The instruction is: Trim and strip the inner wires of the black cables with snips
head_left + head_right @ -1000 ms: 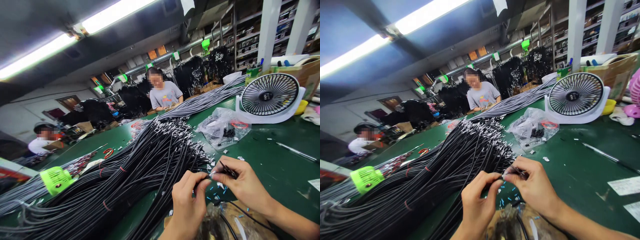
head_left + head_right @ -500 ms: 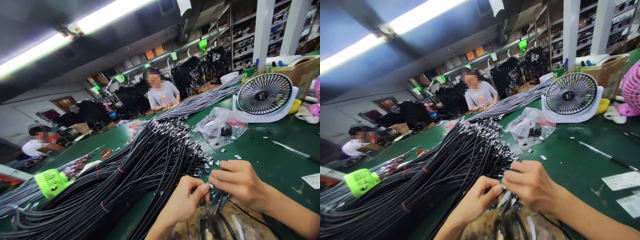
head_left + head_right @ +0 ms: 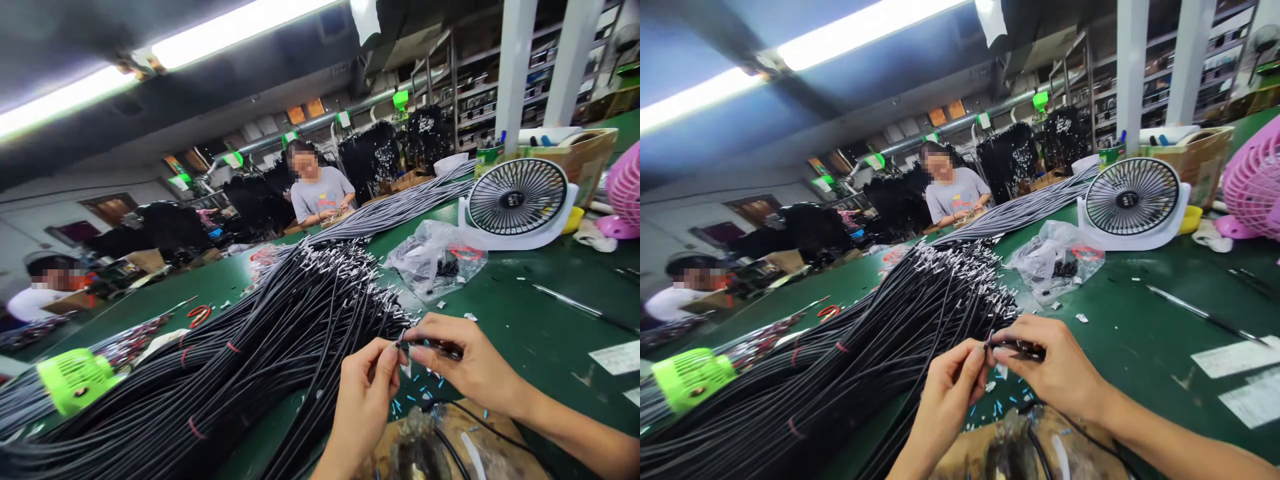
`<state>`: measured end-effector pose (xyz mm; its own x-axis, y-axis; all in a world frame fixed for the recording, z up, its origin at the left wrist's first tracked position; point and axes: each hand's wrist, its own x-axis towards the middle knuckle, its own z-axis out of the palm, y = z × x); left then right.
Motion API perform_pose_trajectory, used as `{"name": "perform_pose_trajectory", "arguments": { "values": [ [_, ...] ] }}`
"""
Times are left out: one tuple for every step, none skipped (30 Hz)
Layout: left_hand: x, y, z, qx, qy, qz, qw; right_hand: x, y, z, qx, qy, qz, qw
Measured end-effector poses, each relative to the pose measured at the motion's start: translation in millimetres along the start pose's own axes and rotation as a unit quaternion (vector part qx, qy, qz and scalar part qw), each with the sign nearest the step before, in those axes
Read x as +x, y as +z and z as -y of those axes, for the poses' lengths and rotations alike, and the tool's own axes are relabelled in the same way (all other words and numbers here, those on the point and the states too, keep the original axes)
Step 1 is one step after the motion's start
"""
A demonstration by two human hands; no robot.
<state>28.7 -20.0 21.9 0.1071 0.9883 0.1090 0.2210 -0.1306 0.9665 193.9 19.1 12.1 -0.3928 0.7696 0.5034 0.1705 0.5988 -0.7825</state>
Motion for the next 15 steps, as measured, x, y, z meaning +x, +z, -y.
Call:
{"name": "perform_pose_trajectory", "arguments": {
  "values": [
    [-1.3,1.2,0.8,0.011,0.0,0.004,1.0,0.1,0.2,2.0,0.023,0.003,-0.009,1.0],
    [-2.3,2.5,1.8,0.02,0.0,0.007,1.0,0.0,0.1,3.4,0.035,0.006,-0.017,0.999],
    [-3.1,3.7,2.7,0.026,0.0,0.011,1.0,-0.3,-0.1,4.1,0.038,0.01,-0.025,0.999],
    [-3.8,5.1,3.5,0.028,-0.002,0.014,1.0,-0.7,-0.4,4.3,0.035,0.013,-0.031,0.999],
    [-4.5,6.6,4.3,0.026,-0.004,0.017,1.0,-1.2,-0.5,4.0,0.028,0.017,-0.035,0.999],
    [-5.1,8.2,4.9,0.023,-0.003,0.015,1.0,-1.7,-0.2,3.6,0.021,0.02,-0.04,0.999],
    [-5.7,9.7,5.5,0.022,0.002,0.01,1.0,-2.2,0.5,3.1,0.016,0.025,-0.047,0.998],
    [-6.2,11.1,5.9,0.023,0.009,0.002,1.0,-2.7,1.8,2.8,0.016,0.03,-0.056,0.998],
    [-6.7,12.3,6.3,0.024,0.016,-0.007,1.0,-3.2,3.7,2.7,0.025,0.036,-0.065,0.997],
    [-6.9,13.1,6.6,0.021,0.022,-0.014,0.999,-3.8,5.9,2.8,0.041,0.043,-0.074,0.995],
    [-6.9,13.5,6.8,0.011,0.024,-0.02,0.999,-4.5,8.4,3.2,0.061,0.048,-0.082,0.994],
    [-6.6,13.6,7.0,-0.007,0.019,-0.022,1.0,-5.2,10.9,3.8,0.079,0.049,-0.086,0.992],
    [-6.1,13.3,7.1,-0.029,0.01,-0.025,0.999,-5.9,13.0,4.4,0.092,0.048,-0.084,0.991],
    [-5.4,12.9,7.2,-0.052,0.002,-0.026,0.998,-6.3,14.5,5.1,0.099,0.046,-0.08,0.991],
    [-4.7,12.4,7.1,-0.07,-0.005,-0.026,0.997,-6.5,15.1,5.7,0.098,0.046,-0.078,0.991]
  ]
}}
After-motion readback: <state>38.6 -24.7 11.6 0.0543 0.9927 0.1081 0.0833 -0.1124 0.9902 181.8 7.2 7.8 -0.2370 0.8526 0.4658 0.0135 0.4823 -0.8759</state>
